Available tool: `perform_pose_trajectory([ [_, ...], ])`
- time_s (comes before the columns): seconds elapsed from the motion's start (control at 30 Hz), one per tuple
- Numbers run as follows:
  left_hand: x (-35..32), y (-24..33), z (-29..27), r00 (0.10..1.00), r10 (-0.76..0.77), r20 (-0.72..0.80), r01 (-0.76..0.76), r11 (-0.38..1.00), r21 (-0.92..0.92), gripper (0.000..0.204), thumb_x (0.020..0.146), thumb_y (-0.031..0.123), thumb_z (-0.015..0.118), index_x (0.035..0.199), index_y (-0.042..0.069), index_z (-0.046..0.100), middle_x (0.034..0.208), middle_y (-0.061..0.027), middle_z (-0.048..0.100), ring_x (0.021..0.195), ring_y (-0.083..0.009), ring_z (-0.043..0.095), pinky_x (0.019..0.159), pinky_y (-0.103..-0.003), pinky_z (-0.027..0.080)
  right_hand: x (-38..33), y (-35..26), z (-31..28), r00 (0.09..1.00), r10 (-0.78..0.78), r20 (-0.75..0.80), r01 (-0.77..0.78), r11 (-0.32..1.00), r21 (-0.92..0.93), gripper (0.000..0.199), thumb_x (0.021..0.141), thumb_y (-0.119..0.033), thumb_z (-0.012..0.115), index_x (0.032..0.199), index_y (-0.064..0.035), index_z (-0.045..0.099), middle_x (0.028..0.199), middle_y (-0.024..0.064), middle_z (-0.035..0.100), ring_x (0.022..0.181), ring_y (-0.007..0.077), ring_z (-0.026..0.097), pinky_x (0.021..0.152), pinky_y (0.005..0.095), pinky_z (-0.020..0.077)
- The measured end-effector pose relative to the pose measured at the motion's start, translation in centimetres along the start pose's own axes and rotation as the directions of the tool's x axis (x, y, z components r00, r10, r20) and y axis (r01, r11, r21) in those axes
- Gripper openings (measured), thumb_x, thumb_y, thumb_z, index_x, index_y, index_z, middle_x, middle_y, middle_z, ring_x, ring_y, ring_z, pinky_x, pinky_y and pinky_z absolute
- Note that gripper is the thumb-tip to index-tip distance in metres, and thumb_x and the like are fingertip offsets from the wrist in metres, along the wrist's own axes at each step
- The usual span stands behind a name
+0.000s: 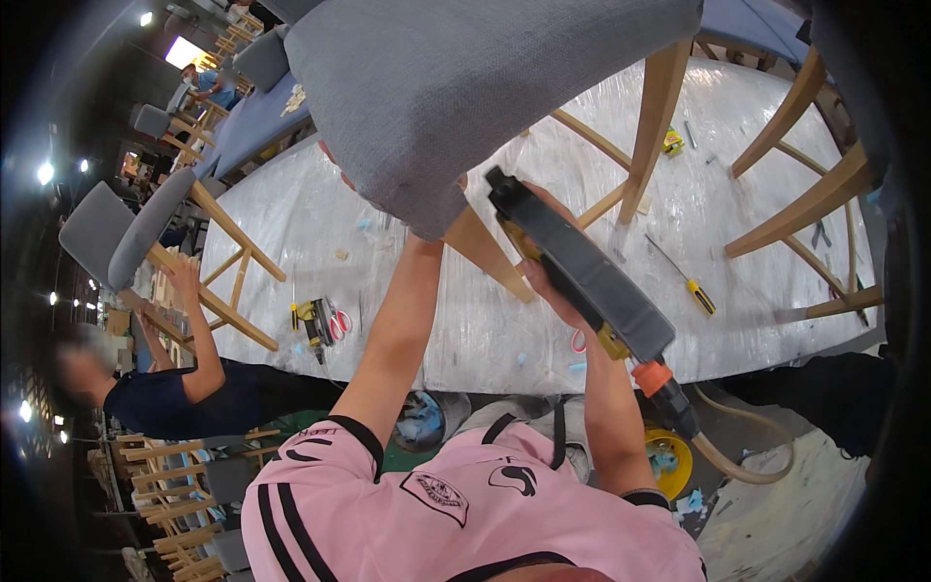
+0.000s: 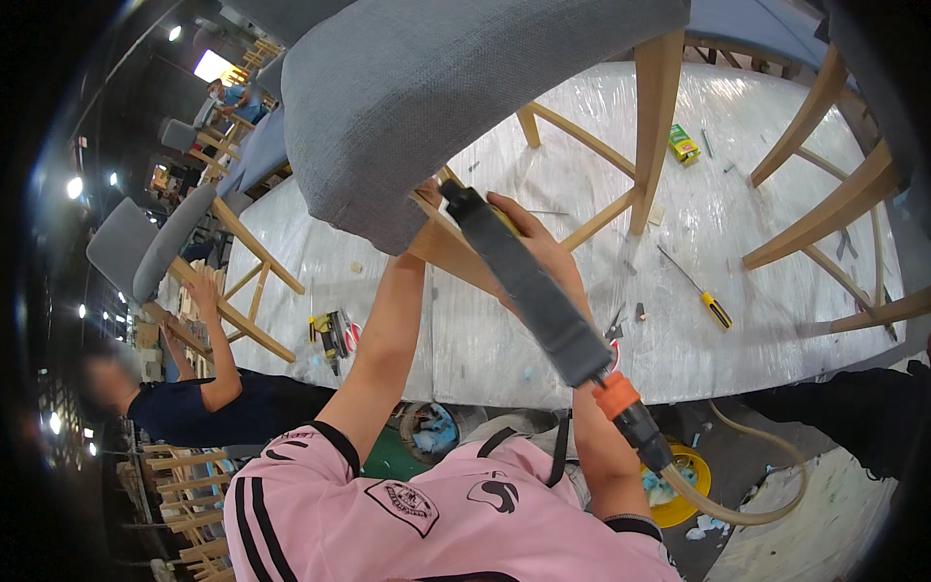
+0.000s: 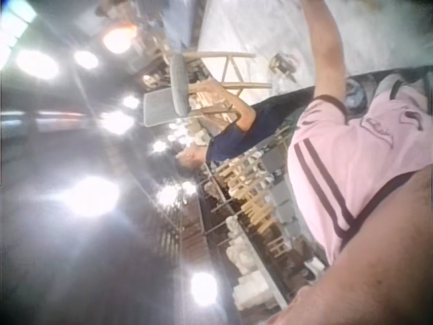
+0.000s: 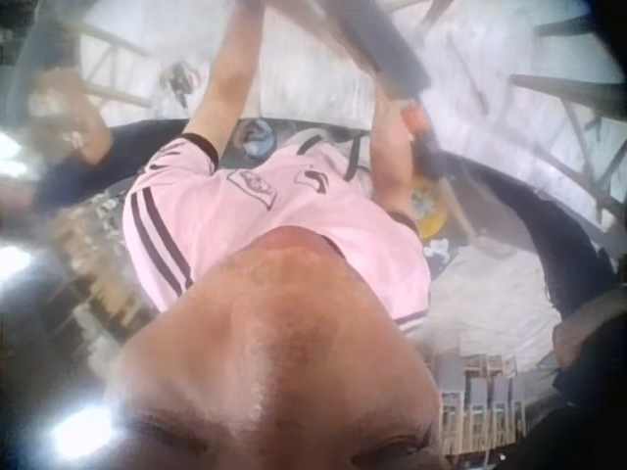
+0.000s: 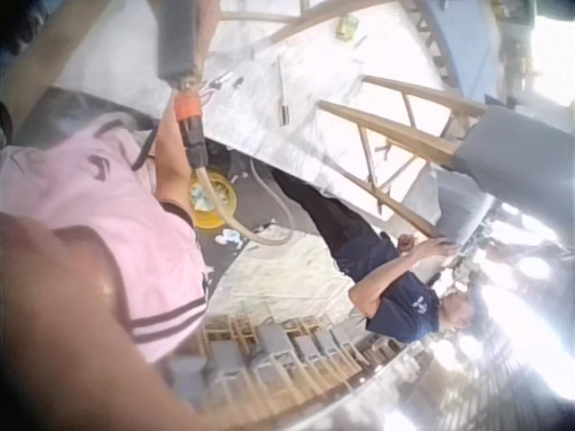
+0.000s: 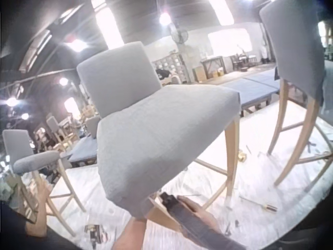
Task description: The person upholsters a wooden chair by stretching gray fabric over the seat and backrest, securing it with a pneumatic staple gun, and trimming excess fabric with scissors. The person repeatedly adjusts the fabric and uses a screwdriver to tuck edges under the frame.
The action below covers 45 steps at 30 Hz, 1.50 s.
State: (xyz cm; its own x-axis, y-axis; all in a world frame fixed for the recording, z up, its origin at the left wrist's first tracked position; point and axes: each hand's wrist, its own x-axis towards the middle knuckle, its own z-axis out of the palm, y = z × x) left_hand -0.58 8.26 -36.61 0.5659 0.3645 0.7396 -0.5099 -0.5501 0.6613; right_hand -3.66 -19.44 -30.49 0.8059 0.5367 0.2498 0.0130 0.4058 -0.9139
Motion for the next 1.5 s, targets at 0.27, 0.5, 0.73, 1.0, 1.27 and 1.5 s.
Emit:
perform_pose_trajectory([
  [0.27, 0.7, -0.6, 1.0, 0.999, 0.005, 0.043, -0.005, 1.000, -0.007, 0.061, 0.093, 0.025, 0.067, 0.150, 0.011, 0.050, 0.153, -0.0201, 0.047, 0.149, -0.0379, 0.036, 0.122, -0.053, 0.022, 2.2, 0.7, -0.6, 0.959, -0.199, 0.200, 0.219, 0.972, -0.083, 0.066, 0.089, -0.006, 0.064, 0.153, -0.0053, 0.046, 0.150, 0.0131, 0.054, 0.137, 0.0239, 0.053, 0.117, 0.0369, 0.0395],
  [0.5, 2.0, 5.5, -7.7, 0.944, 0.316, 0.100, -0.330, 0.918, 0.220, 0.064, 0.091, 0.023, 0.071, 0.150, 0.008, 0.049, 0.152, -0.0201, 0.048, 0.148, -0.0373, 0.038, 0.122, -0.051, 0.027, 1.8, 1.2, -1.2, 0.950, -0.207, 0.235, 0.229, 0.971, -0.072, 0.066, 0.087, 0.000, 0.062, 0.151, -0.0055, 0.048, 0.147, 0.0122, 0.057, 0.131, 0.0193, 0.056, 0.114, 0.0349, 0.0412],
  [0.73, 11.3, 25.9, -2.1, 0.762, 0.130, 0.635, -0.568, 0.605, 0.558, 0.069, 0.090, 0.020, 0.070, 0.154, 0.006, 0.046, 0.156, -0.0173, 0.046, 0.145, -0.0347, 0.044, 0.117, -0.045, 0.037, -0.4, 2.3, -3.0, 0.936, -0.353, 0.014, 0.330, 0.859, -0.392, 0.053, 0.092, -0.002, 0.064, 0.144, -0.0045, 0.054, 0.134, 0.0086, 0.062, 0.103, 0.0138, 0.063, 0.088, 0.0264, 0.0508],
  [1.0, 9.8, 29.7, 4.9, 0.687, -0.187, 0.703, -0.701, 0.086, 0.708, 0.107, 0.075, 0.019, 0.085, 0.158, -0.004, 0.022, 0.151, -0.0330, 0.034, 0.134, -0.0494, 0.041, 0.113, -0.054, 0.036, 0.8, 1.1, -1.4, 0.958, -0.287, 0.014, 0.285, 0.947, -0.149, 0.040, 0.087, -0.003, 0.067, 0.127, -0.0062, 0.068, 0.148, 0.0161, 0.054, 0.117, 0.0167, 0.064, 0.098, 0.0303, 0.0519],
  [1.27, 8.8, 29.5, 5.7, 0.697, -0.201, 0.688, -0.710, -0.055, 0.702, 0.103, 0.072, 0.010, 0.079, 0.158, -0.005, 0.023, 0.151, -0.0319, 0.034, 0.135, -0.0477, 0.039, 0.113, -0.055, 0.033, 2.6, 2.4, -0.8, 0.903, -0.422, 0.082, 0.420, 0.906, 0.050, 0.054, 0.088, -0.002, 0.067, 0.141, -0.0049, 0.055, 0.144, 0.0096, 0.056, 0.119, 0.0122, 0.058, 0.100, 0.0244, 0.0485],
  [1.5, 7.8, 28.6, 5.5, 0.727, -0.058, 0.684, -0.685, -0.012, 0.728, 0.098, 0.073, 0.010, 0.076, 0.157, -0.004, 0.027, 0.150, -0.0310, 0.037, 0.134, -0.0469, 0.040, 0.113, -0.055, 0.033, 1.2, 1.4, -1.2, 0.972, 0.030, 0.234, -0.160, 0.813, 0.559, 0.063, 0.087, 0.001, 0.069, 0.147, -0.0049, 0.050, 0.134, 0.0083, 0.060, 0.106, 0.0117, 0.060, 0.090, 0.0223, 0.0506],
])
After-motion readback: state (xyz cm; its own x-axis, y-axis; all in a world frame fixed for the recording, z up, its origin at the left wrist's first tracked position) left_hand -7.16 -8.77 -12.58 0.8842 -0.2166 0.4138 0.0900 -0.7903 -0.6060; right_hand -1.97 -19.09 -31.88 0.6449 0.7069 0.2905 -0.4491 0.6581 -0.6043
